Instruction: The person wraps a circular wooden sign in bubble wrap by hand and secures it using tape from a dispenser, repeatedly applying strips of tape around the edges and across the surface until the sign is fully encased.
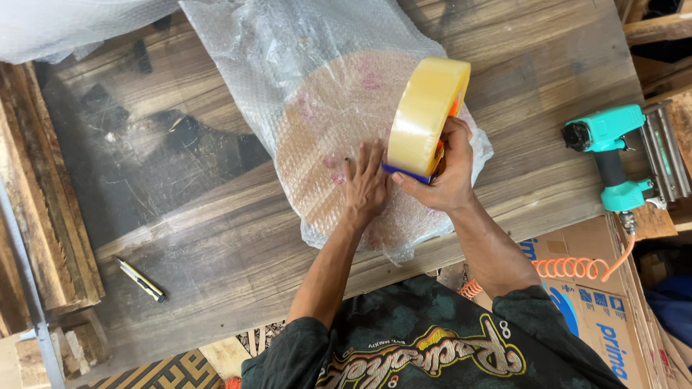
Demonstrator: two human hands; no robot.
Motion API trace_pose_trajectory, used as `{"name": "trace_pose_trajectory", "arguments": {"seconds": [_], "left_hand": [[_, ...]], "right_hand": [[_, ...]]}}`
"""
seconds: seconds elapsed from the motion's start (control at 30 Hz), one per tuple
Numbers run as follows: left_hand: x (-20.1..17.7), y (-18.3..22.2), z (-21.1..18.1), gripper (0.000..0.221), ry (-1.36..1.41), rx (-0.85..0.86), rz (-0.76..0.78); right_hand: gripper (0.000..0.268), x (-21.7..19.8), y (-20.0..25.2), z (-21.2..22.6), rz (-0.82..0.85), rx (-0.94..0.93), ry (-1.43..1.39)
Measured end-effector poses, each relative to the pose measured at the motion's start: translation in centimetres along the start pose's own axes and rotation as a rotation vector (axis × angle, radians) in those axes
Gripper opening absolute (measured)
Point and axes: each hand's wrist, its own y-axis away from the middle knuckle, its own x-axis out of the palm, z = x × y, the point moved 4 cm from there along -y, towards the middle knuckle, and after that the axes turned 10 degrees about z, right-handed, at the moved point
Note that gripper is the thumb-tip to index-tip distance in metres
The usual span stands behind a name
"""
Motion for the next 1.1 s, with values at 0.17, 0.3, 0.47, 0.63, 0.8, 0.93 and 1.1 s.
{"name": "trace_pose_trajectory", "arguments": {"seconds": [0.17, 0.3, 0.47, 0.63, 0.8, 0.93, 1.1], "left_hand": [[-0.1, 1.2, 0.7, 0.069, -0.02, -0.081, 0.131], [-1.7, 4.6, 3.0, 0.061, 0.144, -0.176, 0.128], [-4.2, 10.8, 10.9, 0.047, 0.812, -0.555, -0.031], [0.3, 18.7, 20.6, 0.069, 2.051, -0.497, -0.449], [0.7, 26.4, 27.5, 0.053, 1.842, -0.568, -0.492], [-0.8, 31.7, 30.6, 0.055, 1.776, -0.77, -0.501], [-1.1, 35.5, 34.2, 0.062, 1.611, -0.989, -0.553]], "right_hand": [[0.084, 2.8, -0.2, 1.7, 0.103, -0.006, -0.02], [0.075, 6.0, -0.3, 2.8, 0.249, -0.042, 0.091], [0.073, 12.8, 0.7, 3.8, 0.447, -0.081, 0.113], [0.073, 22.6, 2.8, 5.4, 0.854, -0.219, 0.383], [0.086, 34.6, 6.9, 4.8, 1.247, -0.322, 0.498], [0.08, 43.2, 10.6, 2.7, 1.412, -0.413, 0.607], [0.058, 51.6, 13.9, -0.3, 1.323, -0.555, 0.682]]}}
